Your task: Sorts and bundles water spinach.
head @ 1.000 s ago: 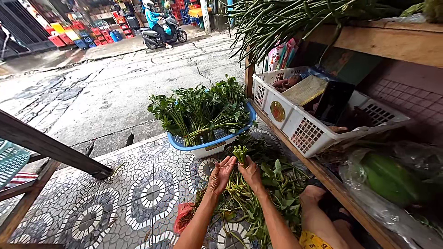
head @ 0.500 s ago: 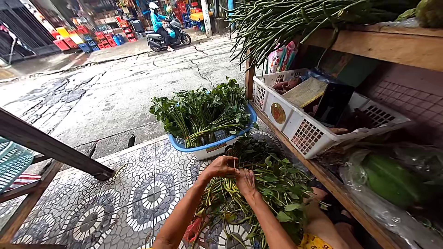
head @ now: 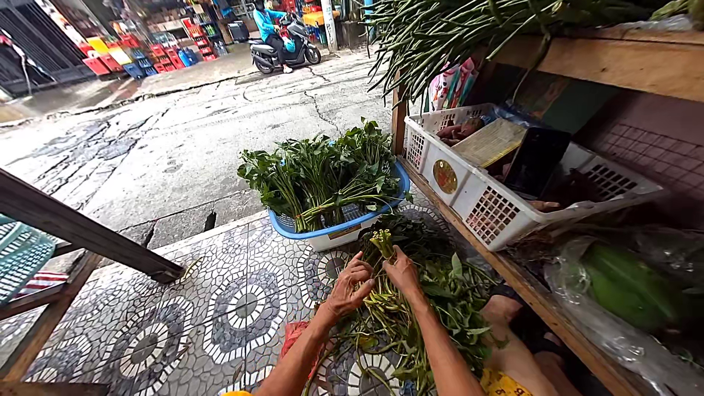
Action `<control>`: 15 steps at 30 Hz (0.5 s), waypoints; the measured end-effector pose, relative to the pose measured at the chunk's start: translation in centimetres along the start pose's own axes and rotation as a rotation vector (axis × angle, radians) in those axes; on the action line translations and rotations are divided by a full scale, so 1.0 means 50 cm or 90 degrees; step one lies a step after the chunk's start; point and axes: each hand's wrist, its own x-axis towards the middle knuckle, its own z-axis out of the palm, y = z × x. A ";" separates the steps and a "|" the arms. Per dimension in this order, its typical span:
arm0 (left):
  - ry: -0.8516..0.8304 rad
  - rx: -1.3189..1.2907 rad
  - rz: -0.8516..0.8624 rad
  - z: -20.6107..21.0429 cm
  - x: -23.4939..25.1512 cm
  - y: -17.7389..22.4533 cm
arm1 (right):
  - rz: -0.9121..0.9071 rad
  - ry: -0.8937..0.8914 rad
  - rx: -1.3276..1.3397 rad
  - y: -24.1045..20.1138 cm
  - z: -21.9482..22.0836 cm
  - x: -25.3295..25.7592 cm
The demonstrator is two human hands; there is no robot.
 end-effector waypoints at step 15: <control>0.303 -0.695 -0.473 0.034 0.072 0.040 | -0.212 0.171 0.137 0.021 0.049 -0.018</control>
